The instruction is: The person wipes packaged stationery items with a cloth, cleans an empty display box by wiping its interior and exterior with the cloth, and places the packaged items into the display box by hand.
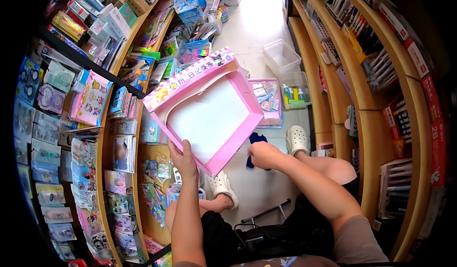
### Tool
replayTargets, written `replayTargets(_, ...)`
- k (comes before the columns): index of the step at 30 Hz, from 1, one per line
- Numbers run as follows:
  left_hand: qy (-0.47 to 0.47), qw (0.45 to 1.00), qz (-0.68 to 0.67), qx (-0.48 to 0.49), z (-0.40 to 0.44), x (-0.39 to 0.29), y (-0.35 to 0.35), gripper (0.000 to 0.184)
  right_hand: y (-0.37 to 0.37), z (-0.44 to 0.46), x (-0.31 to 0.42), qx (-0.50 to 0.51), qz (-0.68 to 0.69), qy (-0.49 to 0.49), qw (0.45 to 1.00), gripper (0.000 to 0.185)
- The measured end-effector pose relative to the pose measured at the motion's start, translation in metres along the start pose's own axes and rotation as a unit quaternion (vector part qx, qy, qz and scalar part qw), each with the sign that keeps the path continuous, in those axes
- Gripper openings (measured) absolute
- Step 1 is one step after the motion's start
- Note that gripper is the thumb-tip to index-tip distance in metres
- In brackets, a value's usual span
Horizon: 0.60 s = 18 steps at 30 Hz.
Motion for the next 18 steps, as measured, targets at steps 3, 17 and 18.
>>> replayTargets(3,0.014,1.0,-0.017,-0.007,-0.001,0.003,0.001,0.054,0.035,-0.006,0.0,-0.158,0.144,0.055,0.975,0.021)
replayTargets(17,-0.047,0.996,0.001,0.081,-0.027,-0.036,-0.073,0.065,-0.002,0.017,0.016,-0.122,0.134,0.033,0.983,0.027)
replayTargets(18,-0.043,0.996,-0.005,0.081,-0.027,-0.034,-0.073,0.065,-0.006,0.019,0.021,-0.105,0.136,0.048,0.984,0.027)
Point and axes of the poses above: each hand's wrist, its own z-axis towards the middle knuckle, its own y-axis out of the back of the hand, x = y × z, the point moved 10 cm from there along z, towards the middle knuckle, and after that the axes turned 11 degrees about x, right-handed, at the moved point
